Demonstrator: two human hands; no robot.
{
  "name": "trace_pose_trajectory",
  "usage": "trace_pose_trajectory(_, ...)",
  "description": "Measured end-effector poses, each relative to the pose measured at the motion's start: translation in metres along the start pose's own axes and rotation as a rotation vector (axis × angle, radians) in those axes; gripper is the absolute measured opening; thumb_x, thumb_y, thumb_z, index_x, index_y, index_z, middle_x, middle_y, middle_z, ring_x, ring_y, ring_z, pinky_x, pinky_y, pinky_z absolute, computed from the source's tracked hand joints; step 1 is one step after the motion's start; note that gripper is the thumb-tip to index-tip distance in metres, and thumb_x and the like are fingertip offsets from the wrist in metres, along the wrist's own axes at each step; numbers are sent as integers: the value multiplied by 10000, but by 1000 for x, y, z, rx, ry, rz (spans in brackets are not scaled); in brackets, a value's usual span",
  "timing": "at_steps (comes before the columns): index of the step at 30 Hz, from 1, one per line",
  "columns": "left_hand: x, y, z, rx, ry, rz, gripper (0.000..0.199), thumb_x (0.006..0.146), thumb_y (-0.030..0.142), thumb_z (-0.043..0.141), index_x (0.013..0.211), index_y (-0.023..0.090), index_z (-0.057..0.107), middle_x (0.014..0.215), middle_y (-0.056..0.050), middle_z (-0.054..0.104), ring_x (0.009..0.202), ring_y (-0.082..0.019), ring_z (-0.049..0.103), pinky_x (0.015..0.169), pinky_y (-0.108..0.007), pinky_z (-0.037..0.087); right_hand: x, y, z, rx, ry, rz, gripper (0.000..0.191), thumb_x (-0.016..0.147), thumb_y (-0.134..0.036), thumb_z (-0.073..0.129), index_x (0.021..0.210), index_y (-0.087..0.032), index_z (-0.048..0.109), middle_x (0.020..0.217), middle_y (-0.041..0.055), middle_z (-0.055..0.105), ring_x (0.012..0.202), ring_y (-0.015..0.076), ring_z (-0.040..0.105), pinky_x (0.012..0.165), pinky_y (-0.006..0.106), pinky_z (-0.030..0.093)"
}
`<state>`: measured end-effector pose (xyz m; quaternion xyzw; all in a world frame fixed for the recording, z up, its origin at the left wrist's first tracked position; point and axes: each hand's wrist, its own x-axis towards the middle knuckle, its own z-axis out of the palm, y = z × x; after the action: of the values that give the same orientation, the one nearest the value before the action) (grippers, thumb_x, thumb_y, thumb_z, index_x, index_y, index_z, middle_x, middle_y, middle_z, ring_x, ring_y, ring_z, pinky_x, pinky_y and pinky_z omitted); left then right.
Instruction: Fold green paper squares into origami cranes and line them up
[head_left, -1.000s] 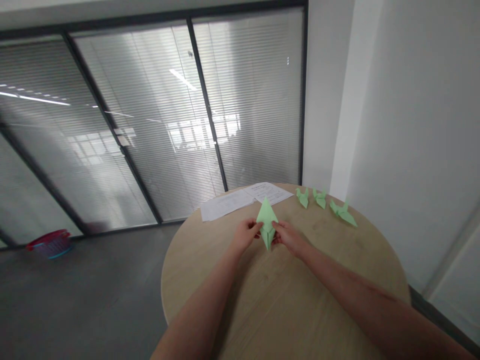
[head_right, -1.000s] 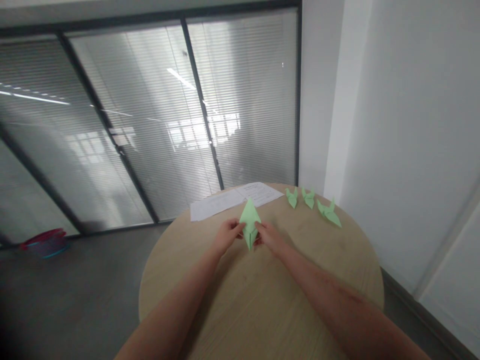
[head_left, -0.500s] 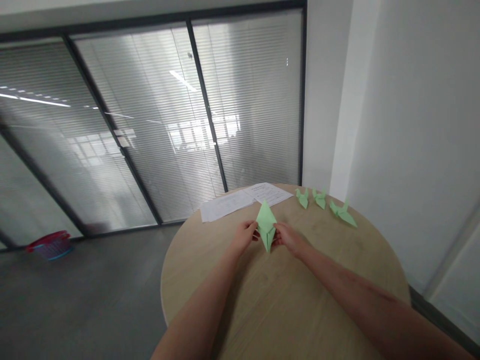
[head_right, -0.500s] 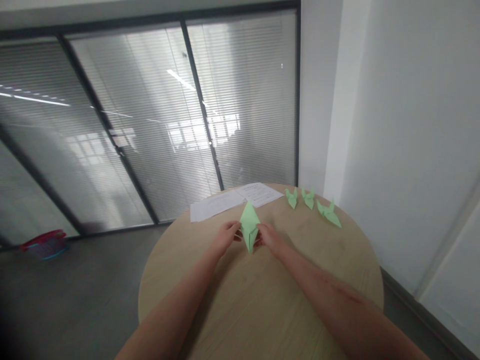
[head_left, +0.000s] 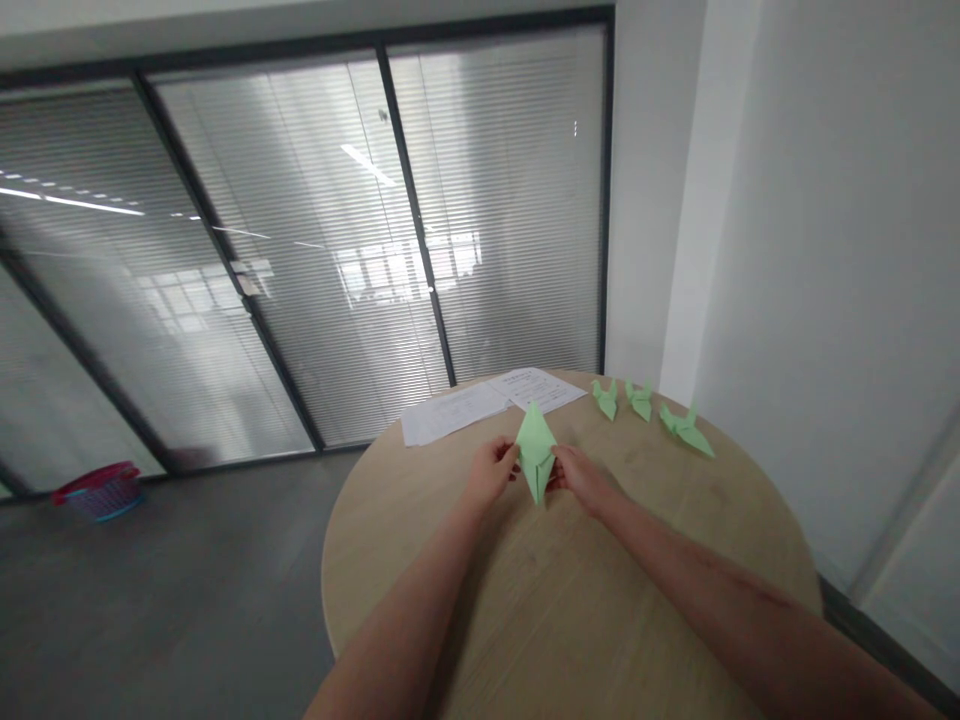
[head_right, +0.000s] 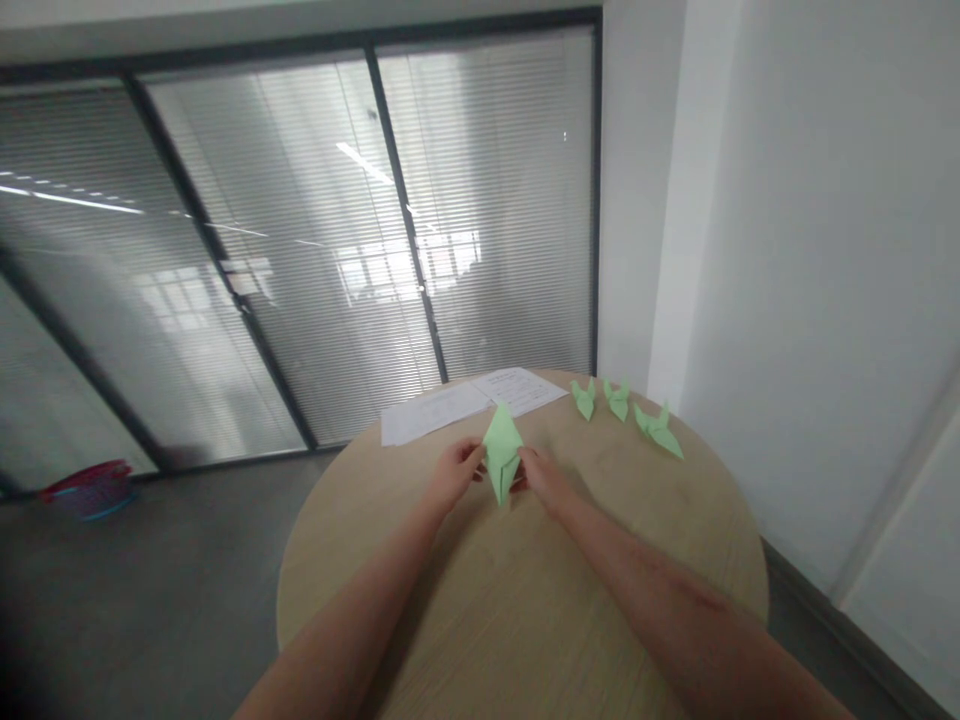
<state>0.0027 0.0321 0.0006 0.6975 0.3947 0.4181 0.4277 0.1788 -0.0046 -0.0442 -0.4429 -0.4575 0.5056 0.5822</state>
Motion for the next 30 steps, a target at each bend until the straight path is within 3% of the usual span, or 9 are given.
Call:
trace_pose_trajectory(3,0,-1,0,-7,30,79,399,802,326,696,1164,168,642,892,-63,732,667,-148,658,556,-241,517,4,3,-1,45,17,45,297,914,-368,477,880,-177,703,842,109,770,708,223,709,632,328,594)
trace_pose_trajectory(7,3,-4,-1,82,9,137,291,793,242,685,1074,173,718,1055,-91,752,703,-148,650,608,-264,538,9,9,-3,82,15,86,301,926,-364,468,899,-166,693,843,116,768,687,208,707,615,310,586)
trace_pose_trajectory(12,4,-9,0,154,41,122,228,800,224,693,1011,182,769,958,-80,768,694,-164,643,656,-286,536,10,14,-5,107,-22,102,324,948,-394,472,927,-147,680,838,125,750,681,212,705,611,321,587)
trace_pose_trajectory(19,5,-8,-1,104,65,134,211,838,368,674,901,175,733,840,-51,730,678,-165,634,621,-280,516,6,9,-3,81,-43,70,365,974,-522,497,999,-191,648,880,101,743,695,203,706,600,312,582)
trace_pose_trajectory(26,5,-10,0,93,155,144,90,804,264,634,782,188,591,662,22,602,588,-136,585,562,-243,469,-1,-3,1,38,11,15,337,923,-451,600,1205,-267,621,884,38,730,684,187,693,558,279,566)
trace_pose_trajectory(30,5,-12,-1,97,160,133,77,818,251,620,776,188,606,680,10,615,603,-141,595,556,-239,475,-2,-5,0,57,29,4,387,937,-470,572,1283,-295,581,887,31,730,685,192,696,575,293,578)
